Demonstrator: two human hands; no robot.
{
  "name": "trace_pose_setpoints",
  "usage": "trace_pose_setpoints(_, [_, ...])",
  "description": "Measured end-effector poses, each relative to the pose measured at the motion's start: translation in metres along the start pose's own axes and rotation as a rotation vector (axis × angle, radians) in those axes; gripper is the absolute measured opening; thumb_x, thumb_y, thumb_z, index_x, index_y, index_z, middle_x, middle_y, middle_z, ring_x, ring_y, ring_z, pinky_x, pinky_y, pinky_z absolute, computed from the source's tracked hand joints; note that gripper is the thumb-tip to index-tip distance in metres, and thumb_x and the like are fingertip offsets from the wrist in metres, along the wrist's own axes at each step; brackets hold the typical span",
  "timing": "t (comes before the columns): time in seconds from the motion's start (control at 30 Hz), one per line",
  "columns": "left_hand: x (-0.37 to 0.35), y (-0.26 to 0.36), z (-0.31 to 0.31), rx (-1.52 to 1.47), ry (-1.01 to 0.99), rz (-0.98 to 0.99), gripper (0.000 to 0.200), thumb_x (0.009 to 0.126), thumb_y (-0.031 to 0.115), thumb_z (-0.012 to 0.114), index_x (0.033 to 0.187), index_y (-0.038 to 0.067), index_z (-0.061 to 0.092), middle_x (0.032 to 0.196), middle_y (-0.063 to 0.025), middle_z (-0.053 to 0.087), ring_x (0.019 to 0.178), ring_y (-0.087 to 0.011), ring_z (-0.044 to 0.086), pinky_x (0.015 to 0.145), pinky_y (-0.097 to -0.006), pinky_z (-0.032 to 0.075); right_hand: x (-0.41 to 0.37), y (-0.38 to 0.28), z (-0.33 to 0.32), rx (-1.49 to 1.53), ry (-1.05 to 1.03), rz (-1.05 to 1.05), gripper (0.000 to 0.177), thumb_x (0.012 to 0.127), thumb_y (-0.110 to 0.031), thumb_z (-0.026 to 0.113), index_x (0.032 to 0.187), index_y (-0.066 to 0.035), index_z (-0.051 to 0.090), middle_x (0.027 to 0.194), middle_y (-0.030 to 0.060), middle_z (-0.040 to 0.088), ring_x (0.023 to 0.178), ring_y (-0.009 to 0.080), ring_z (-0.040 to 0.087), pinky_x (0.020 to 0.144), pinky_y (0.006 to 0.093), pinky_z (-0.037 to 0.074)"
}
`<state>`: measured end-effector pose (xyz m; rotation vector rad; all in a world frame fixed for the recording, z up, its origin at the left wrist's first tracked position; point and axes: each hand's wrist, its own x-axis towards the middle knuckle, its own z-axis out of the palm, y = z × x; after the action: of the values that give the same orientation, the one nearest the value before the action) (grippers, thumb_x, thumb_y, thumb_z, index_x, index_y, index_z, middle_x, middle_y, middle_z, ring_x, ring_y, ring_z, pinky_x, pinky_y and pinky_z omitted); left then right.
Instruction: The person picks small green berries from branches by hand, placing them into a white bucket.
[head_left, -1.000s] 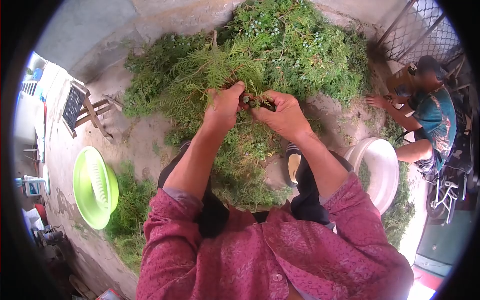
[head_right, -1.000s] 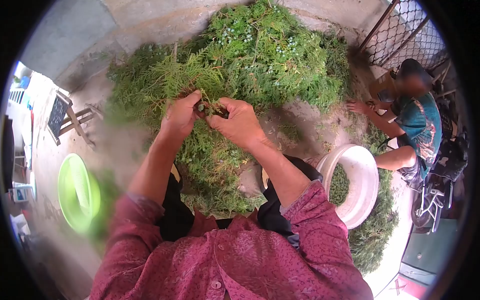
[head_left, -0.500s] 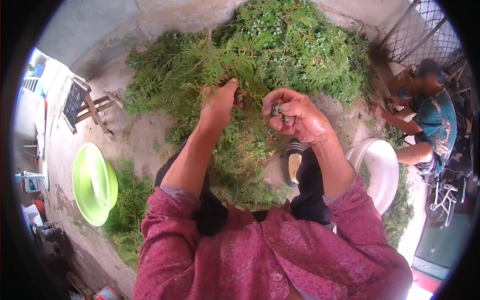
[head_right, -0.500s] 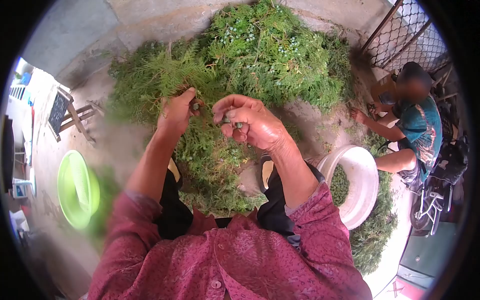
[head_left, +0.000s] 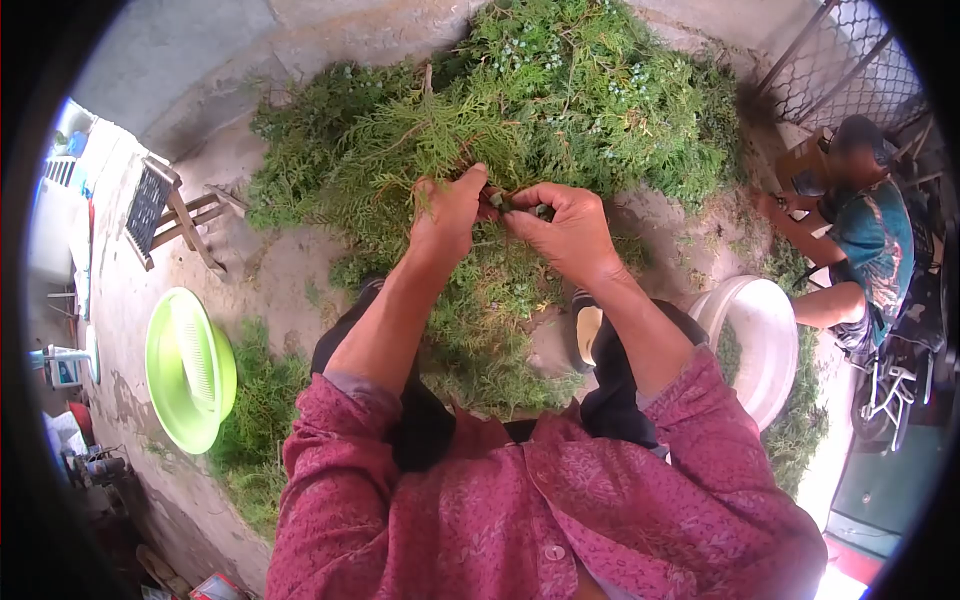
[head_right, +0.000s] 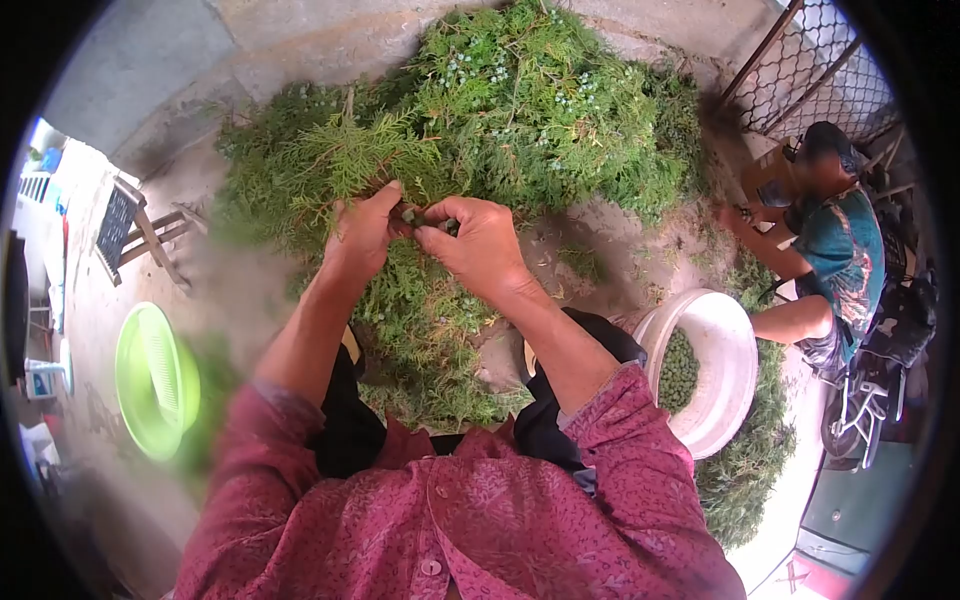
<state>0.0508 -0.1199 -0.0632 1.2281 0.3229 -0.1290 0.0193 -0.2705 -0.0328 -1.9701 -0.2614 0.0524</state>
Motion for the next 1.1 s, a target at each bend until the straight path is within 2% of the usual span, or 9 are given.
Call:
trace_pose_setpoints(0.13, [-0.007,0.004,0.0,0.079,0.029,-0.05,0.009,0.081,0.013,0.056,0.084,0.004,0.058,0.072,-0.0042,0.058,0.059,-0.0138,0.054,0.046,-0.0271,0.042,0.0,0.008,0.007,-0.058,0.025,-0.108,0.019,0.071,-0.011,0.068,0.086,0.0,0.064,0.071,0.0013,0.062,0.061,0.0031,0.05,0.057,0.0194,0.042])
trace_pose_setpoints(0.23, [-0.012,0.004,-0.003,0.005,-0.037,0.002,0.009,0.08,0.013,0.057,0.082,0.005,0.058,0.072,-0.0039,0.058,0.059,-0.0129,0.053,0.046,-0.0273,0.041,0.002,0.009,0.008,-0.019,-0.075,0.016,0.019,0.071,-0.012,0.068,0.087,-0.001,0.065,0.072,-0.0006,0.062,0.062,0.0031,0.05,0.058,0.0191,0.042])
trace_pose_setpoints(0.3, [-0.018,0.009,-0.001,0.011,-0.049,-0.013,0.009,0.08,0.013,0.057,0.082,0.005,0.058,0.073,-0.0038,0.058,0.059,-0.0131,0.053,0.046,-0.0277,0.041,0.003,0.007,0.007,0.361,-0.193,0.141,0.018,0.069,-0.015,0.068,0.08,-0.001,0.065,0.068,-0.0006,0.06,0.059,0.0068,0.05,0.055,0.0246,0.042])
trace_pose_setpoints(0.43, [-0.017,0.008,-0.005,-0.013,-0.046,-0.057,0.01,0.08,0.013,0.058,0.083,0.004,0.058,0.073,-0.0036,0.058,0.06,-0.0138,0.054,0.046,-0.0287,0.04,0.004,-0.007,0.008,0.351,-0.199,0.166,0.019,0.07,-0.017,0.067,0.083,-0.002,0.065,0.069,-0.0035,0.058,0.056,0.0047,0.046,0.053,0.0228,0.04])
trace_pose_setpoints(0.53, [-0.011,0.006,-0.012,0.008,-0.105,-0.041,0.011,0.08,0.013,0.058,0.084,0.003,0.057,0.074,-0.0049,0.058,0.061,-0.0144,0.055,0.047,-0.0285,0.041,0.003,-0.01,-0.002,0.423,-0.289,0.344,0.019,0.071,-0.015,0.066,0.083,-0.002,0.064,0.064,-0.0012,0.057,0.052,0.0035,0.045,0.046,0.0208,0.036])
trace_pose_setpoints(0.7, [-0.013,0.025,-0.018,0.075,0.054,-0.016,0.015,0.081,0.015,0.057,0.085,0.001,0.056,0.073,-0.0065,0.059,0.06,-0.0155,0.056,0.048,-0.0288,0.043,-0.006,-0.018,-0.019,0.972,-0.381,0.491,0.01,0.074,-0.012,0.062,0.078,-0.003,0.059,0.064,0.0023,0.053,0.047,0.0065,0.047,0.036,0.0174,0.03])
trace_pose_setpoints(0.8, [-0.012,0.014,-0.014,0.025,0.089,0.021,0.018,0.081,0.017,0.055,0.08,-0.001,0.057,0.067,-0.008,0.06,0.055,-0.0159,0.056,0.047,-0.0289,0.044,-0.009,-0.034,-0.018,1.066,-0.387,0.457,0.015,0.077,-0.016,0.062,0.081,-0.003,0.057,0.068,0.0027,0.054,0.046,0.0065,0.046,0.037,0.0173,0.03])
trace_pose_setpoints(0.93, [-0.018,0.01,-0.008,0.172,0.046,0.14,0.024,0.081,0.02,0.055,0.076,-0.004,0.058,0.066,-0.0093,0.061,0.053,-0.0163,0.058,0.049,-0.0283,0.045,-0.003,-0.011,0.005,0.826,-0.293,0.506,0.022,0.079,-0.023,0.062,0.085,-0.003,0.057,0.065,0.0019,0.053,0.047,0.0059,0.046,0.037,0.0175,0.03])
trace_pose_setpoints(1.1, [-0.031,0.007,0.002,0.381,0.145,0.293,0.025,0.082,0.021,0.054,0.086,-0.004,0.056,0.069,-0.01,0.062,0.057,-0.0172,0.06,0.053,-0.0295,0.047,0.002,0.005,0.017,0.32,-0.069,0.25,0.031,0.076,-0.031,0.065,0.077,0.0,0.061,0.06,0.0019,0.056,0.049,0.0094,0.048,0.043,0.025,0.037])
